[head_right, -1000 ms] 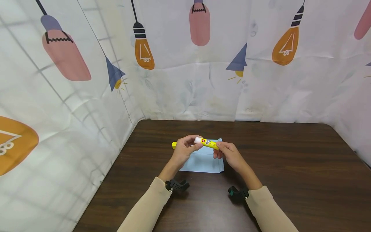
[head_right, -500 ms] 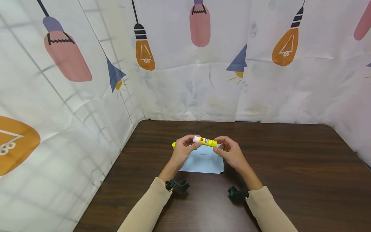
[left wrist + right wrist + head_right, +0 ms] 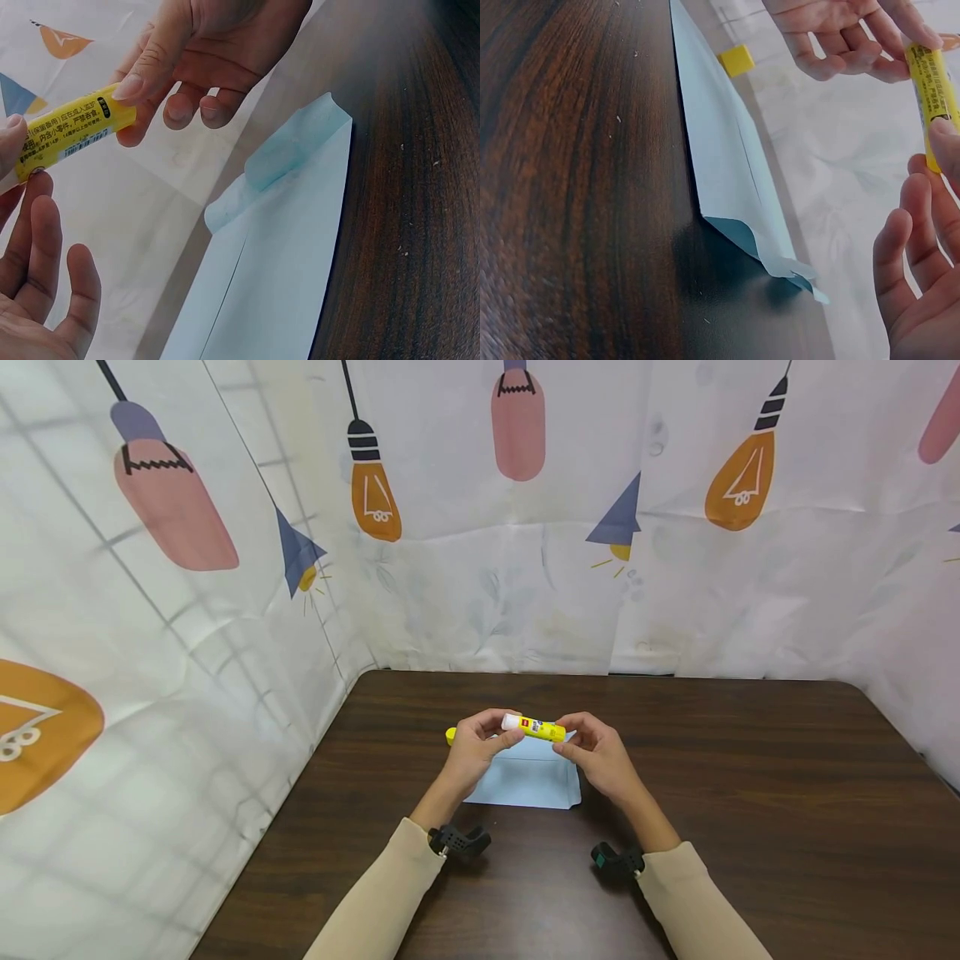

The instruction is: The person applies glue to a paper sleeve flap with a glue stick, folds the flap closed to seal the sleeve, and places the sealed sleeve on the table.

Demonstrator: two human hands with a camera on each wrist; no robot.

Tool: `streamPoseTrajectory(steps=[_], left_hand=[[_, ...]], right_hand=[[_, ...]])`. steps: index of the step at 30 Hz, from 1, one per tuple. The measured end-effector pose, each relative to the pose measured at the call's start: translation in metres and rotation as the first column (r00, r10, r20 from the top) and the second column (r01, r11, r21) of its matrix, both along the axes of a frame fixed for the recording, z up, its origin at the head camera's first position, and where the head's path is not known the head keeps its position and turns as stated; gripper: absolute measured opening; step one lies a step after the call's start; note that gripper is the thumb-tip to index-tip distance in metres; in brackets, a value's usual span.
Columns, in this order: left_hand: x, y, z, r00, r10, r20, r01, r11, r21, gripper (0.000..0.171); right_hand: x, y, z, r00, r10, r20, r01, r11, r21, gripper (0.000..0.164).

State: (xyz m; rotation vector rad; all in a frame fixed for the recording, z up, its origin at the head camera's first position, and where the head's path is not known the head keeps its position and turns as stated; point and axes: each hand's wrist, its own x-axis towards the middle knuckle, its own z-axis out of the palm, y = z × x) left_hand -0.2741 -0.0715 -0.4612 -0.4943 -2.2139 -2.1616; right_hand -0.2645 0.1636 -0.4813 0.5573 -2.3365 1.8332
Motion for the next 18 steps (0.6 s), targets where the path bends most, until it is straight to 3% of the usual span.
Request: streamPoseTrajectory(steps=[18], left_hand=[[-0.0009,-0.0011,-0.0015,1.0,0.004,-0.018,-0.004,1.0,-0.007,0.03]], right_hand=[[0.0001,-0.0015,0.0017,0.998,0.026,0.056,-0.029,0.999,0.04,0.028]])
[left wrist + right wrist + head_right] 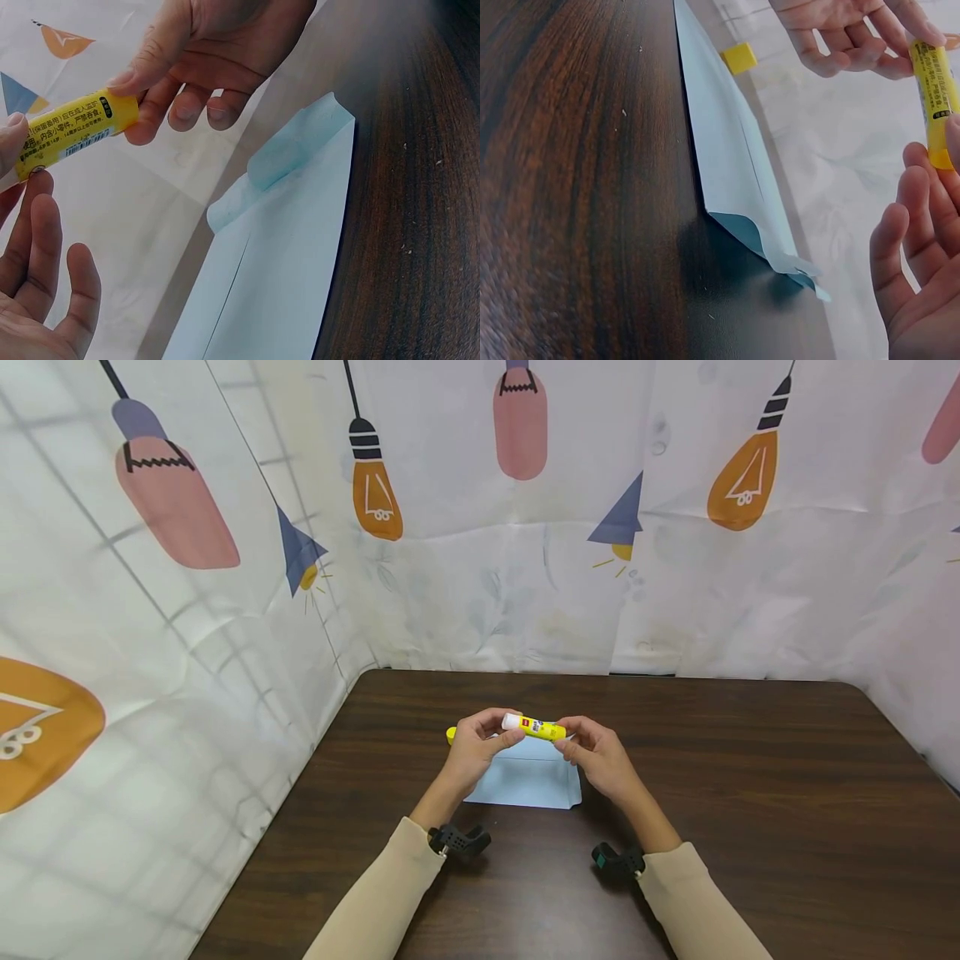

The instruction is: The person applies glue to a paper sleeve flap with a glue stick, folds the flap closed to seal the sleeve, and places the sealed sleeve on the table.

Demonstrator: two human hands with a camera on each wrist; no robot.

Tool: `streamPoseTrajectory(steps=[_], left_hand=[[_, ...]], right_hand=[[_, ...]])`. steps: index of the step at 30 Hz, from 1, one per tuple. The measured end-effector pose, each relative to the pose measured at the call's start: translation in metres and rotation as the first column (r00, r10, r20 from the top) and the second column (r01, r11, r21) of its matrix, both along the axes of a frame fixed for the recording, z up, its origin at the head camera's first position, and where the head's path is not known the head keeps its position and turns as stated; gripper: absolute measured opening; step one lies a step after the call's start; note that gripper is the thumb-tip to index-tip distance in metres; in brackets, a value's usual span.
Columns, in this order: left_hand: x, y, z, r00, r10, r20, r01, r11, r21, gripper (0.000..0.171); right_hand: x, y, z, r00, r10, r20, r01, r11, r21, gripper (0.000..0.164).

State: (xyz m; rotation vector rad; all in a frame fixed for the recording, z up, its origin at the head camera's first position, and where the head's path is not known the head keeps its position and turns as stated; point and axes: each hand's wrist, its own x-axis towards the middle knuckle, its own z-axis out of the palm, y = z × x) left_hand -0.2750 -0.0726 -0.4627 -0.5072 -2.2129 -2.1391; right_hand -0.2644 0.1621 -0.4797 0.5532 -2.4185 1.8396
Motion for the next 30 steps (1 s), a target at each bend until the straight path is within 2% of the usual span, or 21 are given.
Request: streamPoseTrajectory(steps=[11,21,30], left_hand=[[-0.0001,0.0007,-0.0002,1.0,-0.001,0.0,0.001,1.0,-0.001,0.03],[-0.0002,0.0007,0.0,1.0,-0.012,-0.003,0.012,1.0,0.004,0.031],[0.0,0.001,0.0008,1.0,-0.021,-0.003,0.021,1.0,0.002,0.031]], right_hand=[[0.0002,0.0013,0.0004,0.999,0.011,0.044,-0.012,1.0,0.025,0.031],[-0.0001,0.0016,-0.0011,0.999,0.031,0.043,-0.033,0.999,0.034,0.03],[0.001,0.0012,-0.0002,0.998,0.049,0.041,-0.051,0.998,0.044,0.037]])
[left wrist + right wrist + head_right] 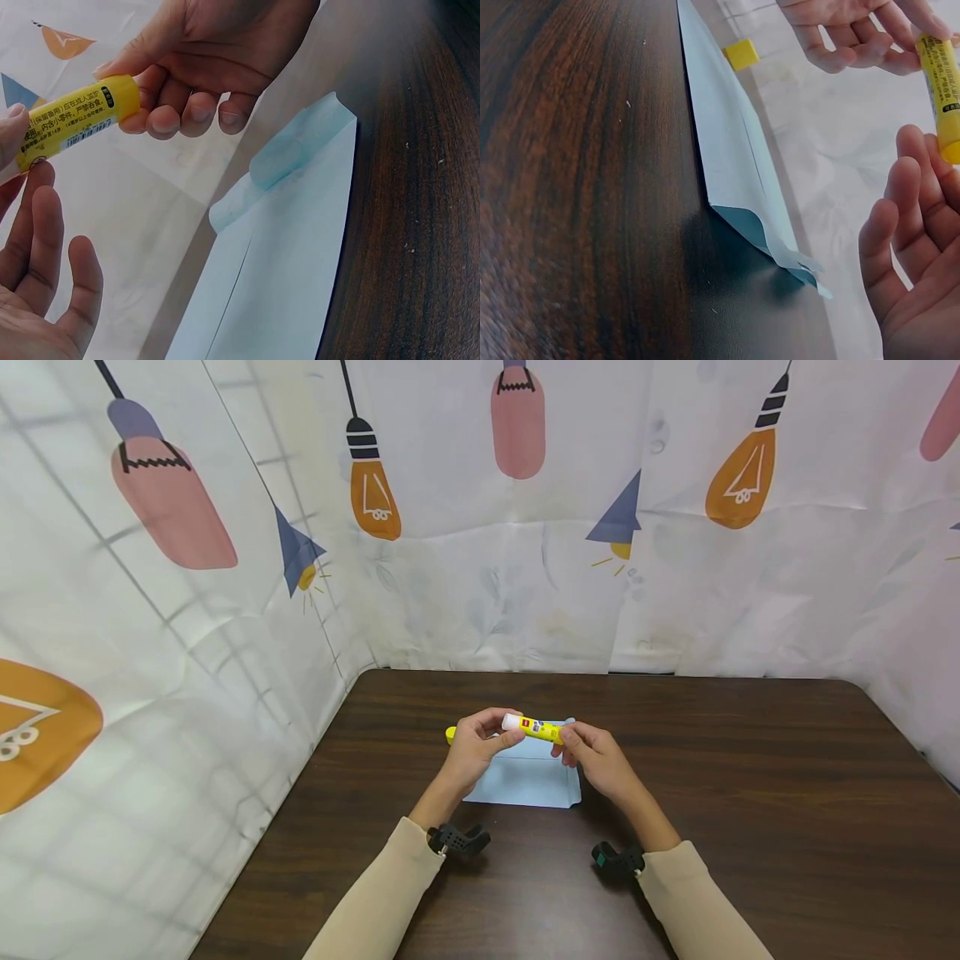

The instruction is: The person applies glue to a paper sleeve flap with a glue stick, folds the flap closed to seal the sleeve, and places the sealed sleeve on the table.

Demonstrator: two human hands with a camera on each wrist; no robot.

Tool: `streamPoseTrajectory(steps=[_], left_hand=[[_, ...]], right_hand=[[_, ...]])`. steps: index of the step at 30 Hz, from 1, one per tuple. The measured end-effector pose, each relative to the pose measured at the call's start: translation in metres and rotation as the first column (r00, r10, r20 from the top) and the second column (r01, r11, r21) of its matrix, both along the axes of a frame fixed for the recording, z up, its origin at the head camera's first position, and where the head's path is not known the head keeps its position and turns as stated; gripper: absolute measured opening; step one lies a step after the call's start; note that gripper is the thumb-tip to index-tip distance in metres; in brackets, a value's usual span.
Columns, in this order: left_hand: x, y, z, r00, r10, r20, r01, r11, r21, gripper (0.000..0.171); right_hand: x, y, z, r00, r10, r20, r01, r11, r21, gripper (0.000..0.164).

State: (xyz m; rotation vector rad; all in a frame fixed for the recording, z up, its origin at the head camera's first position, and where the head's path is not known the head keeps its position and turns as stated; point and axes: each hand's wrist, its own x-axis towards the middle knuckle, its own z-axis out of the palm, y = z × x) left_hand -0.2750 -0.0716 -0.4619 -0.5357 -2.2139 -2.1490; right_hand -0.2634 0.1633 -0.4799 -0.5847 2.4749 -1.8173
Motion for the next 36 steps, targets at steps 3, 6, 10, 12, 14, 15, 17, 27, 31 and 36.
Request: streamPoseTrajectory(steps=[3,6,10,12,14,15,17,27,31,36], left_hand=[[0.0001,0.0,0.0002,1.0,-0.002,-0.002,0.002,1.0,-0.005,0.03],[0.0,0.0,0.0,1.0,-0.005,-0.005,0.005,1.0,-0.006,0.03],[0.0001,-0.0003,-0.0004,1.0,-0.008,-0.005,0.008,1.0,-0.005,0.03],[0.0002,-0.0005,-0.0007,1.0,-0.009,-0.004,0.009,1.0,-0.006,0.03],[0.0003,-0.0006,-0.0007,1.0,-0.009,-0.005,0.009,1.0,-0.008,0.03],[0.0002,-0.0006,-0.0007,1.0,-0.009,-0.006,0.009,1.0,-0.01,0.031],[-0.0001,-0.0007,-0.001,1.0,-0.007,-0.008,0.007,1.0,-0.014,0.031],[-0.0015,-0.0011,-0.0013,1.0,0.018,0.011,-0.018,1.0,0.016,0.03],[-0.0006,-0.0017,-0.0003,1.0,0.017,0.026,-0.018,1.0,0.022,0.031],[-0.0002,-0.0017,-0.0005,0.999,0.013,0.04,-0.014,1.0,0.016,0.03]], right_hand=[[0.0,-0.0005,0.0003,1.0,0.004,0.005,-0.004,1.0,0.004,0.042],[0.0,-0.0008,0.0002,1.0,0.007,0.012,-0.008,1.0,0.005,0.044],[0.0003,-0.0009,0.0002,1.0,0.013,0.012,-0.013,1.0,-0.002,0.044],[0.0004,-0.0009,0.0002,1.0,0.013,0.01,-0.013,1.0,-0.007,0.044],[0.0004,-0.0011,0.0004,1.0,0.008,0.009,-0.008,1.0,-0.013,0.043],[0.0003,-0.0011,0.0004,1.0,0.007,0.006,-0.007,1.0,-0.019,0.043],[0.0001,-0.0011,0.0006,1.0,0.002,-0.001,-0.002,0.999,-0.034,0.041],[-0.001,0.0016,-0.001,0.998,-0.002,-0.059,-0.005,0.994,-0.113,0.027],[-0.0014,0.0016,-0.0024,0.994,0.015,-0.106,-0.03,0.99,-0.137,0.032],[-0.0012,0.0011,-0.0025,0.99,-0.005,-0.14,-0.014,0.991,-0.134,0.032]])
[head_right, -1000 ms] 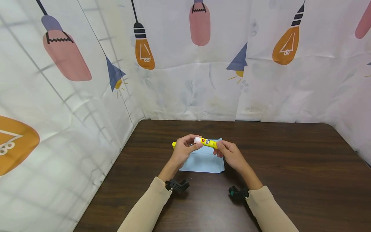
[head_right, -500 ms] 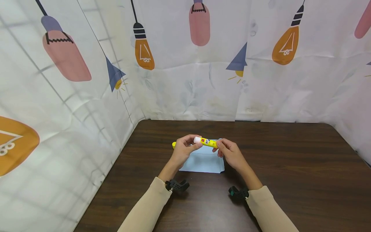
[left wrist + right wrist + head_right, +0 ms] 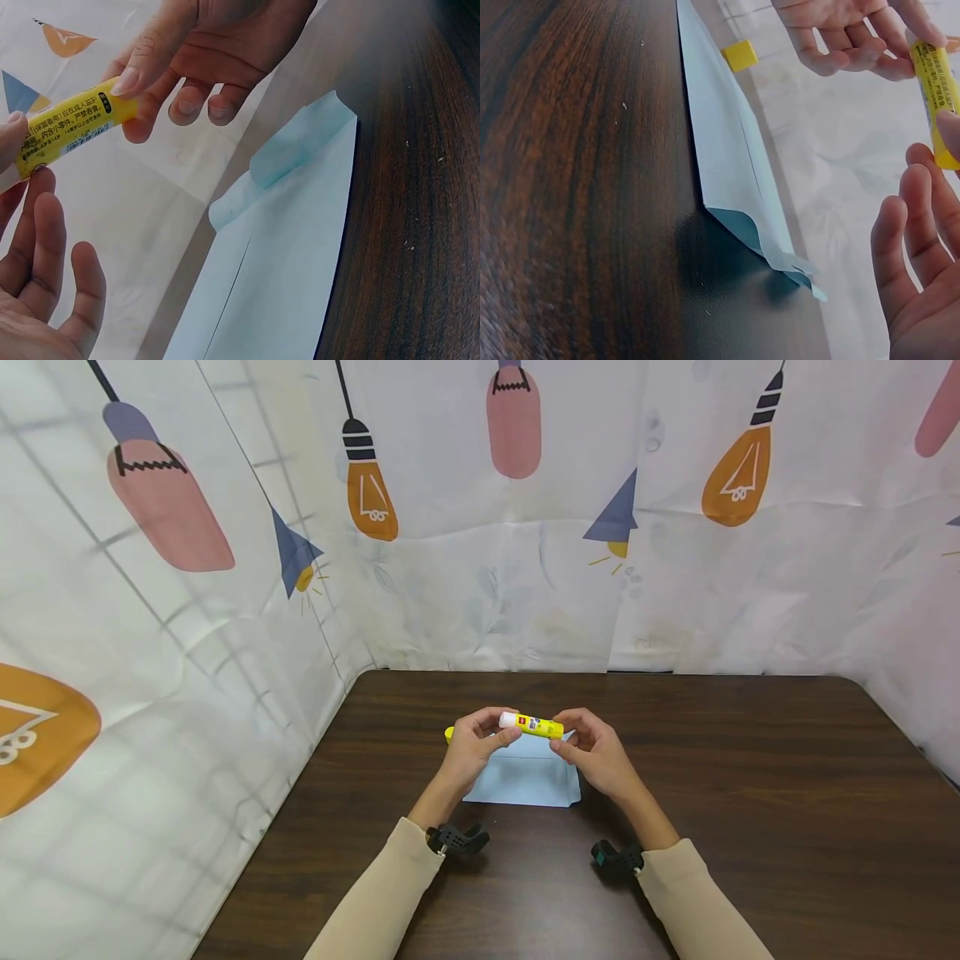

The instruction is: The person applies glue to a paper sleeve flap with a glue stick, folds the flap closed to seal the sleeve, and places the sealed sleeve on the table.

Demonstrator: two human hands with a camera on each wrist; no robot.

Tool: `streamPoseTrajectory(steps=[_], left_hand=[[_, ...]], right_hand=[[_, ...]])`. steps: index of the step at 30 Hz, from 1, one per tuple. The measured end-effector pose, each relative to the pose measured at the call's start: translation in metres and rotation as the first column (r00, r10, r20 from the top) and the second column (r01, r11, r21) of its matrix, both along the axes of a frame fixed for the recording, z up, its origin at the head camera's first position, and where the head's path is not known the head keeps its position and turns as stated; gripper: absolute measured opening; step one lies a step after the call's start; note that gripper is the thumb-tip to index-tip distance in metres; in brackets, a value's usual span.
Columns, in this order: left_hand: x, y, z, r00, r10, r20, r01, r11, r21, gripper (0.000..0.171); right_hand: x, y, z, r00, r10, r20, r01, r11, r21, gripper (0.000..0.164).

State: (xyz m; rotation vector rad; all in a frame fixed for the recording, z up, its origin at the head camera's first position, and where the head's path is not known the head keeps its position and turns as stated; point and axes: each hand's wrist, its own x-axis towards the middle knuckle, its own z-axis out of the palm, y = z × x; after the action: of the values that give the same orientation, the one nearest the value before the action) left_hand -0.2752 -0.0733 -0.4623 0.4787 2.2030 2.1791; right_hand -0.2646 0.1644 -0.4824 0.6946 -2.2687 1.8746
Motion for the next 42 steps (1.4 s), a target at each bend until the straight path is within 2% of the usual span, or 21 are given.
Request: streamPoseTrajectory(steps=[11,17,32,42], left_hand=[[-0.0006,0.0007,-0.001,1.0,-0.006,0.006,0.006,1.0,-0.002,0.03],[-0.0006,0.0007,-0.0007,1.0,-0.004,0.003,0.004,1.0,-0.007,0.03],[-0.0012,0.0007,-0.0007,1.0,-0.015,-0.004,0.015,1.0,0.003,0.031],[-0.001,0.0009,-0.0014,1.0,-0.019,-0.005,0.019,1.0,0.003,0.029]], right_hand=[[0.003,-0.0009,0.0059,0.997,-0.08,0.023,0.078,0.995,0.069,0.027],[0.0022,-0.0004,0.0064,0.995,-0.095,0.025,0.092,0.991,0.094,0.027],[0.0021,-0.0003,0.0069,0.993,-0.097,0.068,0.088,0.989,0.122,0.027],[0.0026,-0.0006,0.0076,0.994,-0.061,0.089,0.05,0.991,0.121,0.026]])
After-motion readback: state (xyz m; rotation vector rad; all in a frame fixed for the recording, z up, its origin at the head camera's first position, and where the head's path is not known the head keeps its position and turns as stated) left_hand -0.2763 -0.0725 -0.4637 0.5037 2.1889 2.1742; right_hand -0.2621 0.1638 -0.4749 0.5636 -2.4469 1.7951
